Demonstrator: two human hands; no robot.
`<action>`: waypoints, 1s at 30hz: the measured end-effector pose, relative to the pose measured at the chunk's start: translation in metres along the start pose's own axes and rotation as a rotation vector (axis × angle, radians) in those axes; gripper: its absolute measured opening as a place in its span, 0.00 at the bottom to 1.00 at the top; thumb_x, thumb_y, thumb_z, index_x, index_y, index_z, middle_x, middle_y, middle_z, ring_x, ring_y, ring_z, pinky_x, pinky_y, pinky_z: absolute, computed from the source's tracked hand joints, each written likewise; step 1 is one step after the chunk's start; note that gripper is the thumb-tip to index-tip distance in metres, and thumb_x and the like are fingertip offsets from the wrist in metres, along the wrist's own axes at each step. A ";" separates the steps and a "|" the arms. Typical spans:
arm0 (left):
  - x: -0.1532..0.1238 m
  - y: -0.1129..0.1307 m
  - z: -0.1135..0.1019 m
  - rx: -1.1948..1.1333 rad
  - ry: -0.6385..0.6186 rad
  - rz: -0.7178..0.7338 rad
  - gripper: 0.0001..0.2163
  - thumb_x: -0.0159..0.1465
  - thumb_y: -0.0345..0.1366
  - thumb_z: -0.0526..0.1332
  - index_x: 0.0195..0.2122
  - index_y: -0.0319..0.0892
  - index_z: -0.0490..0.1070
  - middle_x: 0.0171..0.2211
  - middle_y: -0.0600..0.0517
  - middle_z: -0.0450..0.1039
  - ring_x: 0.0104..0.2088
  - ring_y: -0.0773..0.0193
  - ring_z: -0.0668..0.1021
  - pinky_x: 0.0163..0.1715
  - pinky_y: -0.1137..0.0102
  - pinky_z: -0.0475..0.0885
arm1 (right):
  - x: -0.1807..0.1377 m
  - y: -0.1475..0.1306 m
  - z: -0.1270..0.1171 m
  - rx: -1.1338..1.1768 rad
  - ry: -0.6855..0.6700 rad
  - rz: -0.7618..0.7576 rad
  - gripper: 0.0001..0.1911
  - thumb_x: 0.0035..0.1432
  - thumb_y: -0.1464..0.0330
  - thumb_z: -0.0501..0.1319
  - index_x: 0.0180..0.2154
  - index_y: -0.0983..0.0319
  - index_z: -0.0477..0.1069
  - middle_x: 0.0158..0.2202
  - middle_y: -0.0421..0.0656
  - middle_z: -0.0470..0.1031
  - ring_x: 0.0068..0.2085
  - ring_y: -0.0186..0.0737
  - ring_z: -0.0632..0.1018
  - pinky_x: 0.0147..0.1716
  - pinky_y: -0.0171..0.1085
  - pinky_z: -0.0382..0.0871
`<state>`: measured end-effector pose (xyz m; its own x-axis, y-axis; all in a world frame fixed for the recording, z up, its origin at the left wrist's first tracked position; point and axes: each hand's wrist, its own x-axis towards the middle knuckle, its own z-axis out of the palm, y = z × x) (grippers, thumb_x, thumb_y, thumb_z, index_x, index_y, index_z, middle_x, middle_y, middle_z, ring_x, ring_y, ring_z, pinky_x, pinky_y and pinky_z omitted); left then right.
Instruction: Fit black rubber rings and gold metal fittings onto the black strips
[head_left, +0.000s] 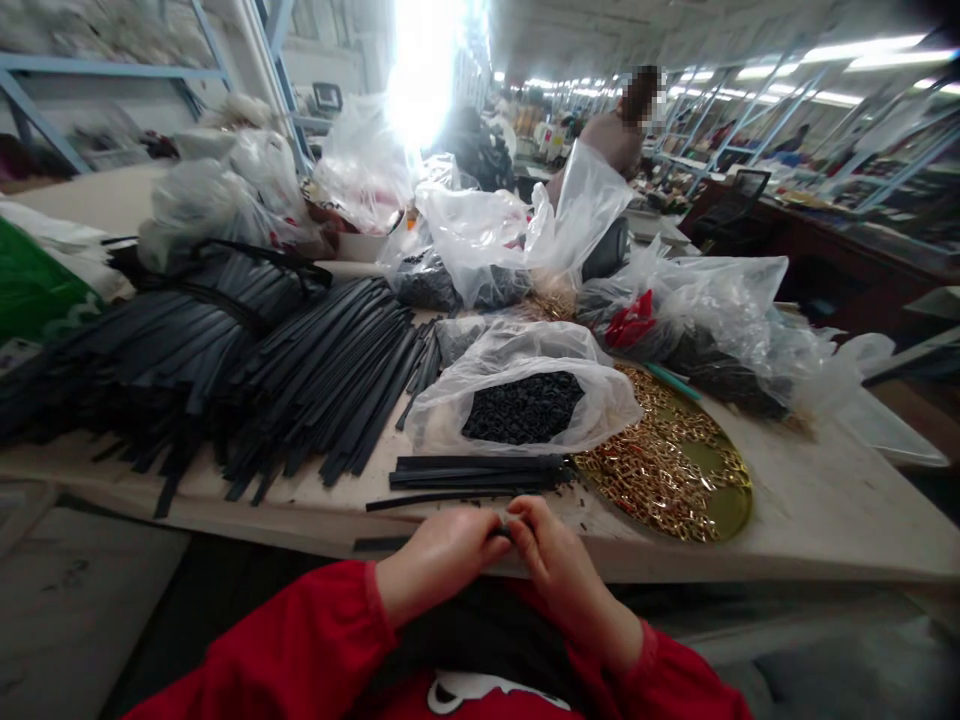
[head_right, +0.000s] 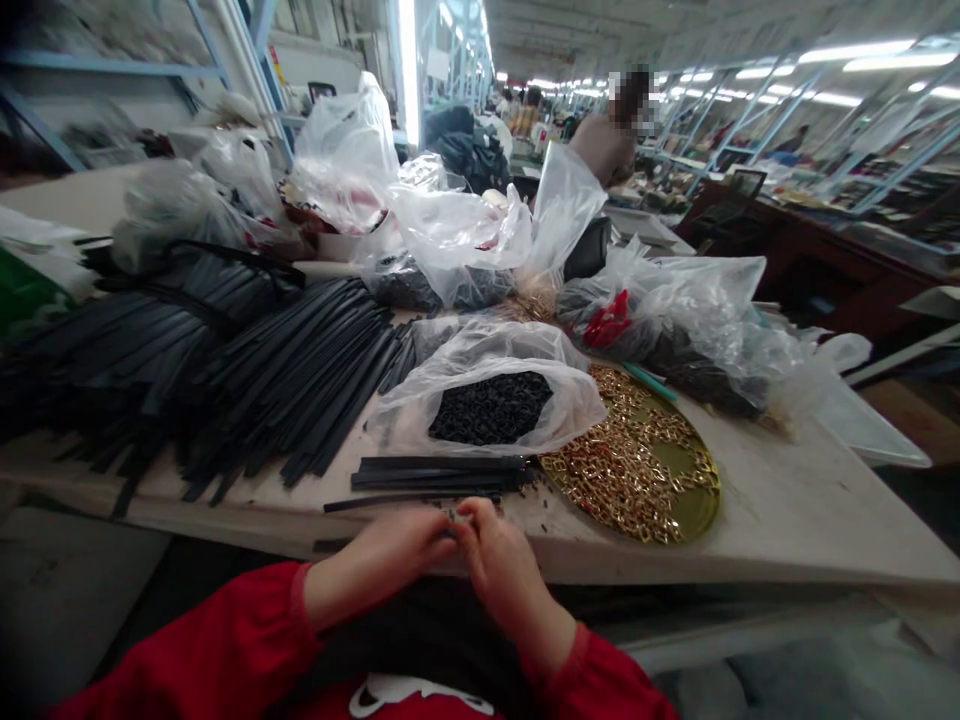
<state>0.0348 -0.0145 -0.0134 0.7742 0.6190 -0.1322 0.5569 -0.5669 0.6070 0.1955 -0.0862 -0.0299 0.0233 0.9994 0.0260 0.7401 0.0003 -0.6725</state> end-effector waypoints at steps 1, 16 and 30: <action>0.006 -0.004 -0.003 0.064 0.075 -0.019 0.07 0.59 0.38 0.56 0.36 0.42 0.70 0.30 0.51 0.74 0.30 0.61 0.76 0.29 0.72 0.66 | 0.009 0.005 -0.005 -0.078 0.080 0.022 0.11 0.62 0.64 0.45 0.39 0.62 0.61 0.27 0.43 0.73 0.28 0.40 0.74 0.26 0.35 0.62; 0.027 -0.110 -0.076 0.389 0.452 -0.481 0.09 0.63 0.33 0.50 0.35 0.37 0.68 0.36 0.44 0.69 0.38 0.58 0.73 0.38 0.67 0.65 | 0.044 0.051 0.008 -0.576 0.427 -0.317 0.11 0.55 0.63 0.55 0.39 0.61 0.67 0.42 0.49 0.73 0.45 0.50 0.71 0.50 0.51 0.54; 0.017 -0.078 -0.099 -0.013 0.474 -0.418 0.07 0.60 0.39 0.51 0.31 0.40 0.61 0.27 0.55 0.66 0.29 0.68 0.71 0.29 0.75 0.65 | 0.039 0.011 -0.009 -0.135 0.390 -0.220 0.07 0.54 0.66 0.57 0.37 0.57 0.67 0.36 0.44 0.74 0.40 0.47 0.73 0.46 0.51 0.58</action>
<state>-0.0258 0.0943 0.0147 0.2735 0.9619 -0.0005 0.7775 -0.2207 0.5889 0.2108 -0.0473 -0.0295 0.0879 0.8885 0.4504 0.8362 0.1799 -0.5181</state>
